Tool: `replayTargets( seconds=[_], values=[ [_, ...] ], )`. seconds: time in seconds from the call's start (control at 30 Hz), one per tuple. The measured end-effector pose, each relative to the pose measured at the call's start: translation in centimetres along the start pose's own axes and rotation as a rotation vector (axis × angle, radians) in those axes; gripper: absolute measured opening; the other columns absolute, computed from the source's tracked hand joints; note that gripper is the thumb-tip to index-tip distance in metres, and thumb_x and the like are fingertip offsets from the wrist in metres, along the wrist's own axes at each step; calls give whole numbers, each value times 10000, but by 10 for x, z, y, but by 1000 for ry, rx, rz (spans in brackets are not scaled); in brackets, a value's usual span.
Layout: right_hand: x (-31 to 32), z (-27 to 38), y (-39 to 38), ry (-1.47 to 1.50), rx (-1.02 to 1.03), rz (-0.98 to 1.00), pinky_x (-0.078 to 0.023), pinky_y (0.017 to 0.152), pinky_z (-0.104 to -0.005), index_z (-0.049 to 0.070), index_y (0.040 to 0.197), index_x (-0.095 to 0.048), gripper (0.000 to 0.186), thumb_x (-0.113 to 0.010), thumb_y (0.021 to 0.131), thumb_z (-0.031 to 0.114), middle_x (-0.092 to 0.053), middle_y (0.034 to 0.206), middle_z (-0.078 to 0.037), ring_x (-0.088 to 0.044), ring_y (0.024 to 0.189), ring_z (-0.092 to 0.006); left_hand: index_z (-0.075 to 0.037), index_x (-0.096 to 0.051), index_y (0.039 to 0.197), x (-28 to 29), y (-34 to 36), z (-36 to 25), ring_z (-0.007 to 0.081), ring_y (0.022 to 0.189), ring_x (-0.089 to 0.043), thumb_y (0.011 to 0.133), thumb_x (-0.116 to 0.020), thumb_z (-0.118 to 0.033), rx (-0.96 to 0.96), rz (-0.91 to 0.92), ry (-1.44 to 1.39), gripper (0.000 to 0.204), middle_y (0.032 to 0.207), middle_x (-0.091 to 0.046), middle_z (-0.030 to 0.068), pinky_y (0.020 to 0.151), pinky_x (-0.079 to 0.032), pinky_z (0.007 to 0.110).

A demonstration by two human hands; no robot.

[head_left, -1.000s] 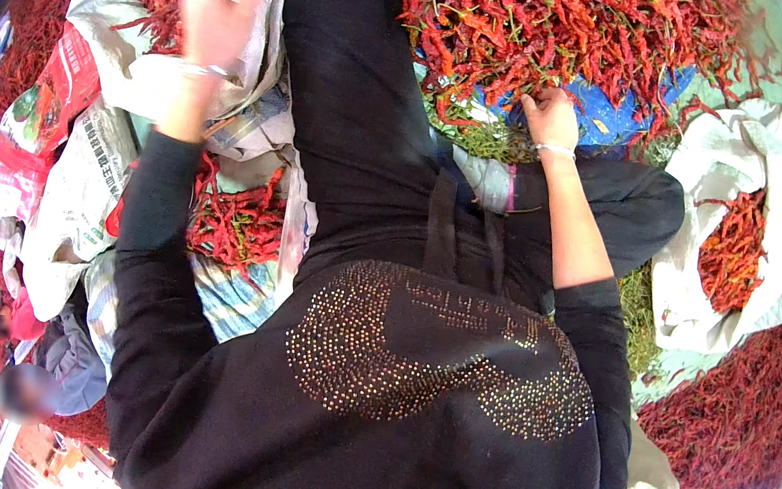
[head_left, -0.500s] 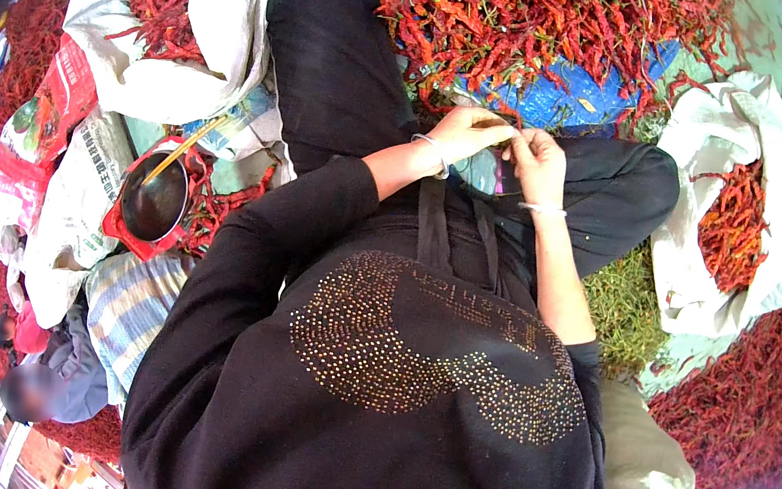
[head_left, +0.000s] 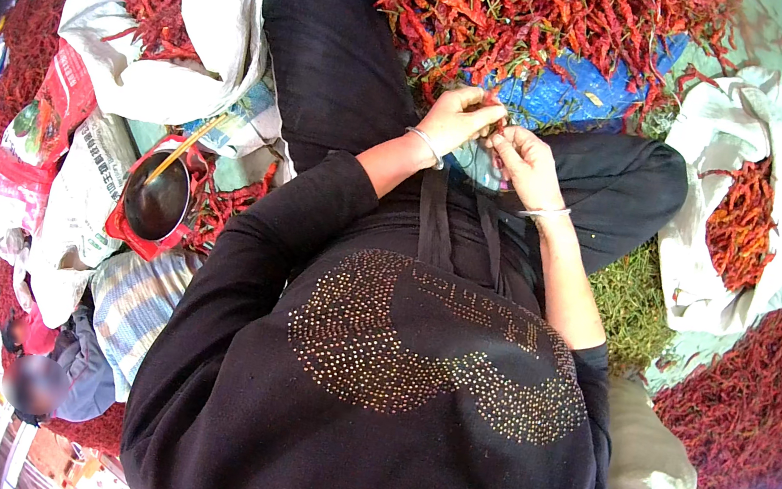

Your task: The person sits cross-legged on the floor and repeatedly picks up dried red chili peppers, removes the stems by hand, and drops the peppers into a pile. The stems are discarded separately.

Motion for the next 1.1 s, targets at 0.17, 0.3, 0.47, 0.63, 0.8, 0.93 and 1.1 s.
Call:
replayTargets(
  seconds=[0.17, 0.3, 0.47, 0.63, 0.8, 0.93, 1.1],
  values=[
    [2, -6, 10, 57, -100, 107, -386, 543, -181, 24, 881, -589, 168, -531, 883, 181, -544, 698, 24, -474, 597, -43, -40, -591, 887, 6, 6, 4, 35, 574, -466, 882, -530, -171, 57, -34, -130, 145, 753, -601, -5, 508, -356, 171],
    [21, -2, 21, 1, 82, -138, -439, 659, -203, 8, 1013, -551, 197, -571, 859, 129, -575, 817, -4, -519, 708, -71, -27, -574, 900, 6, 8, -7, 69, 598, -508, 884, -503, -162, -193, -2, 324, 152, 715, -585, -2, 541, -407, 211],
    [28, 13, 36, 43, 114, -161, -445, 638, -188, 9, 923, -605, 112, -591, 840, 83, -605, 764, -9, -535, 663, -58, -24, -561, 962, -15, -2, -4, 129, 673, -599, 870, -510, -194, -224, 188, 749, 201, 712, -608, 78, 627, -462, 283],
    [31, 7, 23, 31, 156, -198, -434, 595, -186, 9, 874, -626, 71, -592, 838, 59, -613, 746, -4, -532, 640, -49, 10, -583, 886, -15, 2, 8, 99, 763, -560, 895, -497, -142, -108, 299, 226, 175, 818, -616, 34, 712, -458, 253],
    [24, 12, 6, 82, 216, -283, -437, 608, -222, 14, 810, -589, 36, -604, 815, 46, -582, 700, -11, -542, 645, -75, -13, -595, 881, -20, -5, -5, 187, 680, -607, 875, -501, -200, -153, 250, 633, 209, 725, -622, 85, 678, -478, 303],
    [-15, 74, -30, -842, 734, -272, -437, 609, -342, 43, 754, -552, 50, -602, 750, 40, -501, 703, -105, -524, 666, -277, -53, -613, 902, -21, -11, -4, 325, 713, -603, 847, -513, -245, -265, 127, 1172, 224, 736, -607, 170, 665, -476, 392],
    [34, 65, -7, -1115, 538, -513, -446, 693, -353, 64, 792, -591, 95, -639, 737, 125, -555, 762, -105, -553, 746, -272, -22, -535, 817, -24, -18, 7, 74, 542, -502, 912, -471, -196, -91, 254, 313, 208, 580, -493, -7, 512, -421, 238]
  ],
)
Point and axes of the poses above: each hand's wrist, its own y-axis towards the middle knuckle, its own x-axis out of the back of the hand, z = x × y, the point moved 6 cm from there along y, towards the middle knuckle
